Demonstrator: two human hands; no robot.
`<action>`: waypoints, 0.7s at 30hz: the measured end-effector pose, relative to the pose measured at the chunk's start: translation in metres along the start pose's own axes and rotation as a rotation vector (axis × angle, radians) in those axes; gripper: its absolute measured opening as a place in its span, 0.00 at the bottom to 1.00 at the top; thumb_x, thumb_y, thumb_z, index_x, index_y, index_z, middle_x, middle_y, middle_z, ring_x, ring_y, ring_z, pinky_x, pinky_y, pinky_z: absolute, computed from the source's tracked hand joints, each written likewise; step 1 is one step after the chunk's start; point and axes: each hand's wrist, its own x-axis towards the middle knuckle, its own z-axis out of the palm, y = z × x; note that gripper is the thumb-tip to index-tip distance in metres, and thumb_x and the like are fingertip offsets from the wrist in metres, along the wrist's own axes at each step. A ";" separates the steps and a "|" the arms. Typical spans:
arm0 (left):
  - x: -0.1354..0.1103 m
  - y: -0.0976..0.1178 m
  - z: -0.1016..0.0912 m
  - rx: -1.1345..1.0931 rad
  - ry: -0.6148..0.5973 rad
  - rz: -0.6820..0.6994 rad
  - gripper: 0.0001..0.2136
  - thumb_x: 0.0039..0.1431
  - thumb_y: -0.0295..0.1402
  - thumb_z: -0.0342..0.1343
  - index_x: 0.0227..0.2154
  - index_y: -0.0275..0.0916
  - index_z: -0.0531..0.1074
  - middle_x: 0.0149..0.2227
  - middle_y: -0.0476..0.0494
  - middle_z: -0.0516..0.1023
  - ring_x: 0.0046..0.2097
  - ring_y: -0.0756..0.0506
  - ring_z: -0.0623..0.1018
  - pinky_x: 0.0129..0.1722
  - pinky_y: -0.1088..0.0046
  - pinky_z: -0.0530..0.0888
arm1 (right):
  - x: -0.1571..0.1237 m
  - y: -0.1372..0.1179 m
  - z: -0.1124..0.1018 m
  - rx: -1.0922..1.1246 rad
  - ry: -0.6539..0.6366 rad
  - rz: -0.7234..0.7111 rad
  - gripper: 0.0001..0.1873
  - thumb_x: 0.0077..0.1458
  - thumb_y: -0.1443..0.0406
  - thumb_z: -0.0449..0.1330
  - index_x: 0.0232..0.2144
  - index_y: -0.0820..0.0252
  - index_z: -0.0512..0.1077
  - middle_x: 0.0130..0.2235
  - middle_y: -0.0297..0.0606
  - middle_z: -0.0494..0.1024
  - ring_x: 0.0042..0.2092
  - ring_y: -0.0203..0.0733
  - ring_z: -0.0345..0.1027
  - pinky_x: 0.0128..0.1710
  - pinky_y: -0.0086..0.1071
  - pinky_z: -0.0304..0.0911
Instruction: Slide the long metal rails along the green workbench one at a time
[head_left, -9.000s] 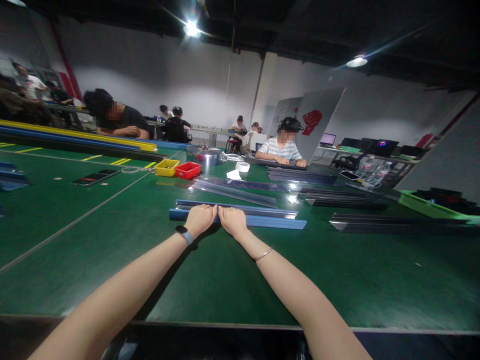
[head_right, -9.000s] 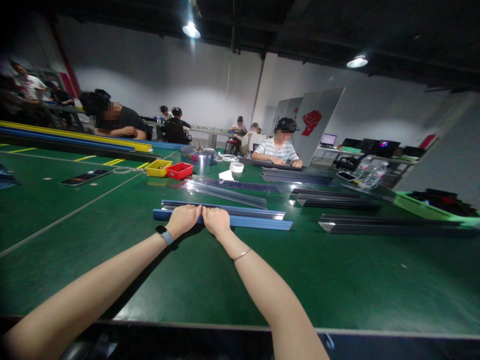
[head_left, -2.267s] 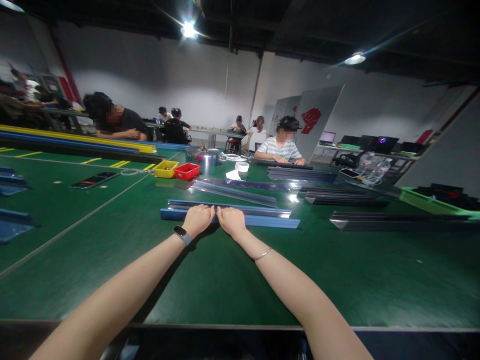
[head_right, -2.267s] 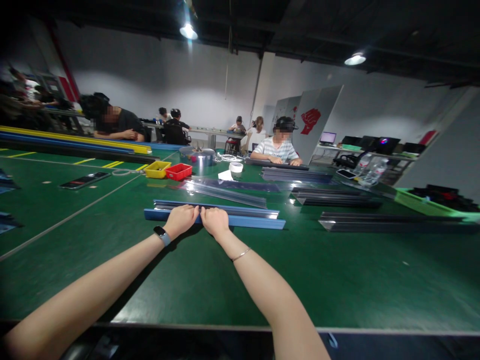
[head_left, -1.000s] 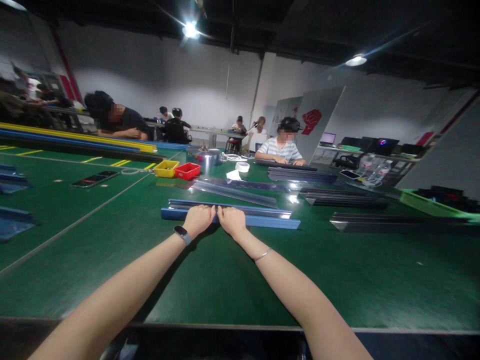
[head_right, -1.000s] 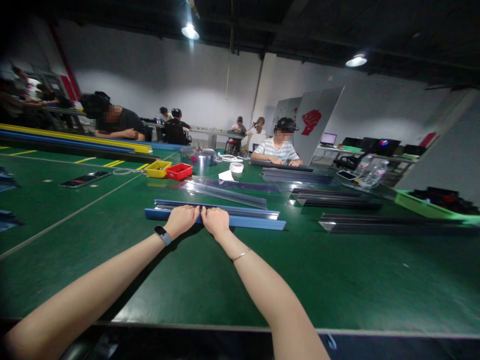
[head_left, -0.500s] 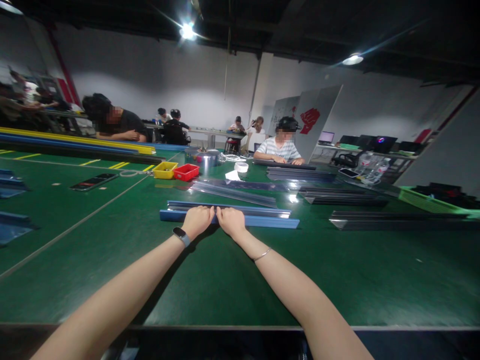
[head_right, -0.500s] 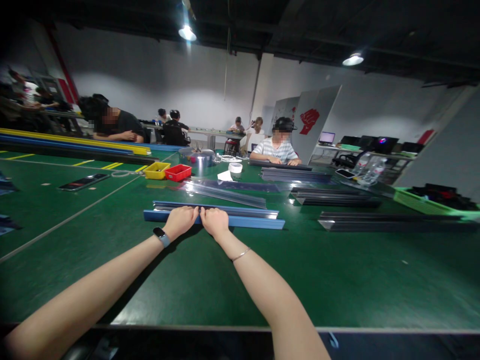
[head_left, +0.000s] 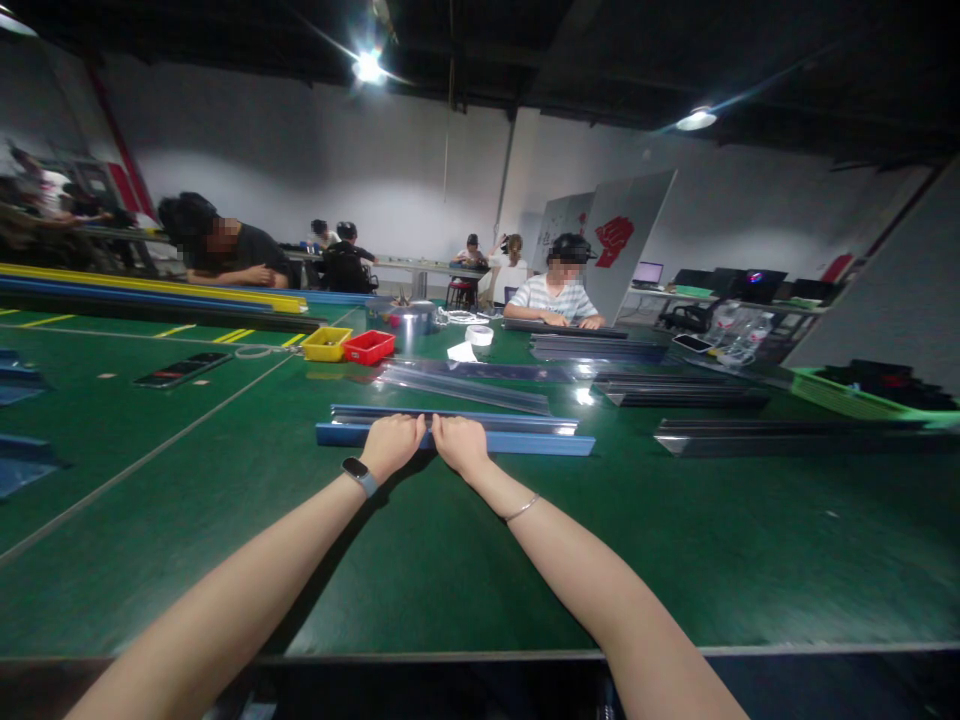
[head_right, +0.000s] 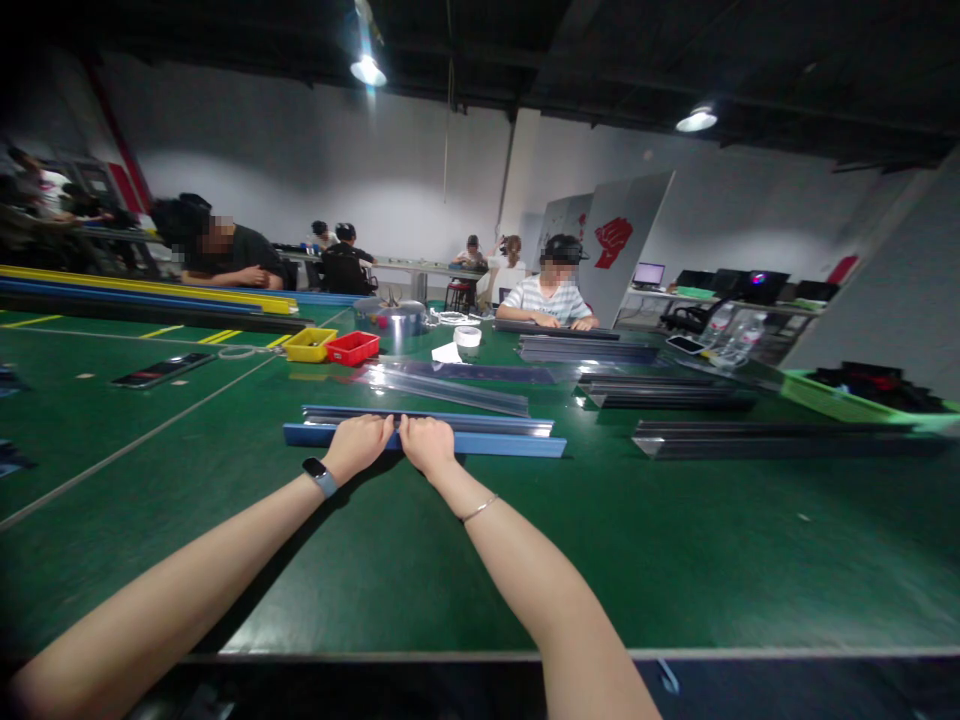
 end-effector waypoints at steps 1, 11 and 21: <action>0.000 0.000 0.000 0.000 0.001 -0.002 0.23 0.60 0.37 0.33 0.22 0.33 0.70 0.25 0.38 0.74 0.29 0.45 0.74 0.29 0.71 0.65 | 0.000 0.000 0.000 -0.014 -0.006 0.000 0.26 0.59 0.60 0.37 0.26 0.62 0.72 0.28 0.42 0.76 0.31 0.37 0.69 0.31 0.27 0.58; 0.000 -0.001 0.002 -0.016 0.007 -0.005 0.24 0.60 0.38 0.33 0.22 0.34 0.71 0.24 0.39 0.74 0.29 0.46 0.74 0.30 0.71 0.66 | 0.000 0.002 0.001 0.032 0.030 -0.014 0.26 0.60 0.60 0.37 0.26 0.62 0.72 0.27 0.42 0.76 0.29 0.36 0.68 0.29 0.25 0.56; 0.000 -0.002 0.001 -0.036 0.025 0.033 0.22 0.60 0.37 0.34 0.24 0.35 0.71 0.26 0.40 0.74 0.31 0.47 0.73 0.33 0.72 0.65 | -0.002 0.002 -0.001 0.055 0.040 -0.044 0.25 0.60 0.60 0.36 0.29 0.60 0.71 0.28 0.39 0.76 0.30 0.35 0.68 0.29 0.24 0.54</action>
